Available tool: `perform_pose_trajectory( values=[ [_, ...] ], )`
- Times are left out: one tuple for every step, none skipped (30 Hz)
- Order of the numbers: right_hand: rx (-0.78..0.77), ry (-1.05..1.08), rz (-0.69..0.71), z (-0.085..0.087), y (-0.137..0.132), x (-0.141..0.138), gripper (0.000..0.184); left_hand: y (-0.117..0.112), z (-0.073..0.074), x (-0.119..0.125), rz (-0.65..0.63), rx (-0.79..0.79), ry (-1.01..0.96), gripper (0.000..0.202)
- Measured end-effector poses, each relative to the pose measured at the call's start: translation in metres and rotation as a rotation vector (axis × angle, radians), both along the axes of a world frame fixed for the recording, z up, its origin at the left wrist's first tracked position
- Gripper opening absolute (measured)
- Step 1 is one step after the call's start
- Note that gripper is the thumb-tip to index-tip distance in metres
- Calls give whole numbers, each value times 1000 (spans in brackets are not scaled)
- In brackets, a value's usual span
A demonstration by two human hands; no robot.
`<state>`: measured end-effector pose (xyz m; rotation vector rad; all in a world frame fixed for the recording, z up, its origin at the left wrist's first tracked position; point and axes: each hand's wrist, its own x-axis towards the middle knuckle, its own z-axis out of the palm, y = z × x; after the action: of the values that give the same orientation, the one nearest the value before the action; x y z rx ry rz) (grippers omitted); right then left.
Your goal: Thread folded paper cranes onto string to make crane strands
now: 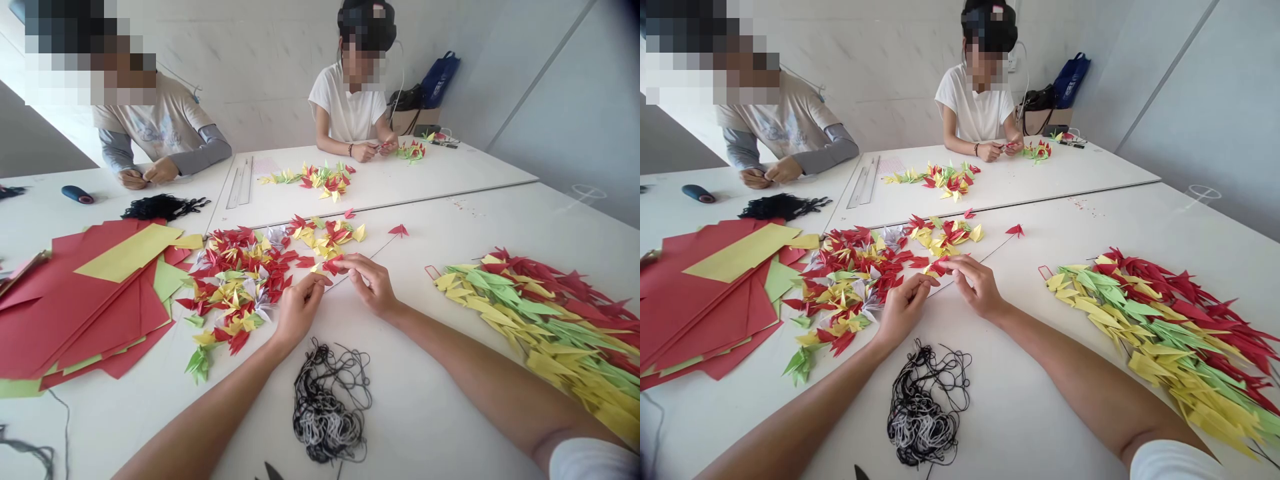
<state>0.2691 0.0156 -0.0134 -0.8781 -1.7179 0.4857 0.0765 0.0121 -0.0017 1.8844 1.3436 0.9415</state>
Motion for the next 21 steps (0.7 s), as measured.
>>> perform_pose_trajectory(
  values=[
    [0,1,-1,0,0,0,35,0,0,0,1,0,0,32],
    [3,2,-2,0,0,0,35,0,0,0,1,1,0,32],
    [6,-1,-2,0,0,-1,36,0,0,0,2,1,-1,32],
    [14,-7,-4,0,0,-1,36,0,0,0,3,0,-2,32],
    [27,-16,-5,0,0,-1,36,0,0,0,5,-3,-3,31],
    [45,-31,-6,-1,0,-1,35,0,1,0,6,-8,-5,31],
    [67,-49,-6,-1,0,0,35,0,1,0,8,-13,-7,31],
    [90,-69,-6,-2,0,0,35,0,1,0,8,-18,-11,31],
    [113,-92,-3,-2,0,1,35,0,1,0,10,-21,-15,31],
    [132,-118,2,-2,1,1,35,0,1,0,12,-25,-20,30],
    [149,-145,9,-2,1,2,36,1,0,0,15,-29,-24,30],
    [166,-172,16,-2,1,2,36,1,-1,-1,19,-33,-28,30],
    [183,-201,26,-2,1,3,37,2,-2,-1,22,-35,-32,30],
    [202,-229,40,-1,1,3,37,3,-3,-1,22,-36,-37,30],
    [224,-255,60,-1,1,3,36,4,-4,-2,21,-33,-43,29],
    [250,-279,84,0,1,3,35,4,-5,-2,17,-26,-51,29],
    [278,-300,110,0,1,3,33,5,-5,-2,13,-17,-59,28],
    [302,-320,133,0,1,3,31,6,-6,-3,6,-9,-64,29],
    [323,-334,147,-1,1,3,28,6,-5,-3,1,-4,-65,29],
    [338,-338,147,-1,1,3,25,6,-5,-3,-4,-3,-61,29],
    [353,-328,132,-2,1,2,22,5,-4,-4,-9,-6,-53,30]
  ],
)
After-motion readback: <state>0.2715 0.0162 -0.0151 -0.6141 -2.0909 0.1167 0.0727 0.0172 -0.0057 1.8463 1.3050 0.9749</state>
